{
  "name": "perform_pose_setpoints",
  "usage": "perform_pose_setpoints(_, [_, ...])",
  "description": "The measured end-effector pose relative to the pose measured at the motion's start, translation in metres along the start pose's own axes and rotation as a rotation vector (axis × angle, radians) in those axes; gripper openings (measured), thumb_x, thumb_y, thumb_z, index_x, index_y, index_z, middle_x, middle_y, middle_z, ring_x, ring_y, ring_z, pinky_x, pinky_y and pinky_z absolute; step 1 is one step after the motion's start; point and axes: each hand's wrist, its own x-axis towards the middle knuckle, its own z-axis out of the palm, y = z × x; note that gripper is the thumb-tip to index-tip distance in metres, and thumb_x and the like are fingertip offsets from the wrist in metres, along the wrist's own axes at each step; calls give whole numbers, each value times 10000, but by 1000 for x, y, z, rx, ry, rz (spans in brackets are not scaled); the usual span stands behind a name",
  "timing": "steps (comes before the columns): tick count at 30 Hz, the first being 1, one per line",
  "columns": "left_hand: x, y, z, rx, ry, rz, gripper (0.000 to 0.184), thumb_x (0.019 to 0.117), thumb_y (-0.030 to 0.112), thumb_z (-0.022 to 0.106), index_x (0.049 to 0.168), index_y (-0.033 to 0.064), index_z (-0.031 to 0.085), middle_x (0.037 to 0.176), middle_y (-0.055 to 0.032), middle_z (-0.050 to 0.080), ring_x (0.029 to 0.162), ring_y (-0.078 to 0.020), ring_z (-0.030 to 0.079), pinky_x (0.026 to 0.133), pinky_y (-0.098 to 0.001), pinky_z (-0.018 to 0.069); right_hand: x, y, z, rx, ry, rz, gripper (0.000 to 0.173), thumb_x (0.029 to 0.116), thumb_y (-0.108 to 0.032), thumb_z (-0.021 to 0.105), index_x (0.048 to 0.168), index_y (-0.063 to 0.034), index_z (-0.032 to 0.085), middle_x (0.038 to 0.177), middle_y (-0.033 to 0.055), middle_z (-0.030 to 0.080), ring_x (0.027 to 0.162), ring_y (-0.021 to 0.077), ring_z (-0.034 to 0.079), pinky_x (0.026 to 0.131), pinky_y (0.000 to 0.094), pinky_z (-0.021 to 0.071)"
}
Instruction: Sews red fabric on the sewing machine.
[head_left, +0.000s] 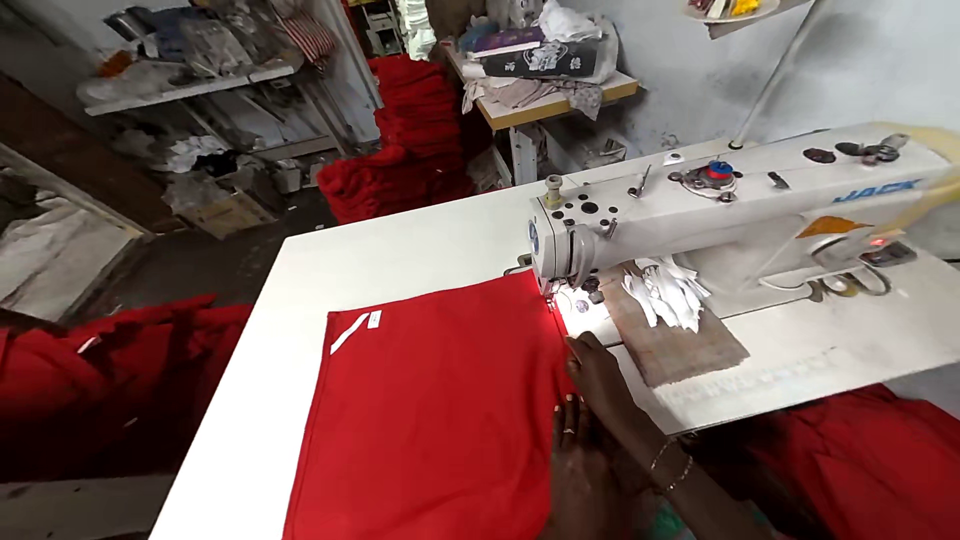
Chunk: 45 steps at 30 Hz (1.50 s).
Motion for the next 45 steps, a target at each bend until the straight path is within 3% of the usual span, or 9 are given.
perform_pose_setpoints(15, [16,1,-12,-86,-31,-49,306,868,196,681,1059,-22,778,1232,-223,714,1243,-427,634,1036,-563,498,0,-10,-13,35,-124,73,323,951,47,536,1234,142,660,1102,306,662,991,411,680,914,457,546])
perform_pose_setpoints(18, [25,-8,-52,-279,-367,-151,347,968,136,567,1224,-52,706,1379,-204,638,1366,-350,548,1152,-487,399,13,-14,-18,-7,-222,115,320,971,38,518,1243,125,661,1139,300,655,1031,407,673,938,460,532])
perform_pose_setpoints(22, [-14,-71,-80,-983,228,-547,274,981,0,438,1080,-148,645,1174,-184,694,1099,-152,662,977,-328,530,-6,-16,-29,256,-338,258,441,952,-5,579,1380,102,562,1263,287,650,1167,390,644,1034,492,483])
perform_pose_setpoints(26, [-24,-194,-82,-914,750,-729,323,1049,77,346,1183,-159,522,1097,-102,653,960,-58,660,889,-243,560,-83,-19,-34,1154,-428,520,215,891,37,624,1093,-33,652,937,24,737,863,118,715,810,340,606])
perform_pose_setpoints(31, [72,-305,-114,-886,390,-679,453,1123,192,241,1361,-131,454,1340,-214,579,1225,-209,570,1082,-351,435,-128,-42,-52,1460,-612,670,271,972,32,500,945,-152,698,863,-38,772,789,64,731,754,278,615])
perform_pose_setpoints(34, [123,-245,-113,-599,-78,-541,516,1136,310,271,1421,-64,484,1230,-306,637,1142,-422,608,1006,-575,463,-129,-38,-52,1148,-631,587,135,977,-1,548,993,-65,666,861,-24,741,805,72,713,774,306,603])
perform_pose_setpoints(37, [105,-123,-71,-430,-487,-245,491,1121,299,339,1445,-41,487,1282,-223,639,1208,-315,603,1044,-459,476,-132,-33,-51,624,-669,314,239,1023,-107,552,1018,97,677,904,168,707,872,235,693,841,439,555])
perform_pose_setpoints(39, [70,-50,-66,-285,-725,-156,559,1050,272,499,1453,-115,465,1648,-267,257,1571,-381,152,1276,-487,109,-128,-33,-61,321,-738,132,320,1044,-126,518,1008,152,673,923,312,689,922,440,691,861,592,517])
perform_pose_setpoints(45, [-30,-5,-28,-126,-186,-45,374,904,129,668,1177,-125,698,1370,-299,607,1385,-460,498,1170,-564,358,-56,-11,-82,70,-744,52,283,1050,-119,523,1127,97,690,1014,289,700,972,437,680,911,583,503])
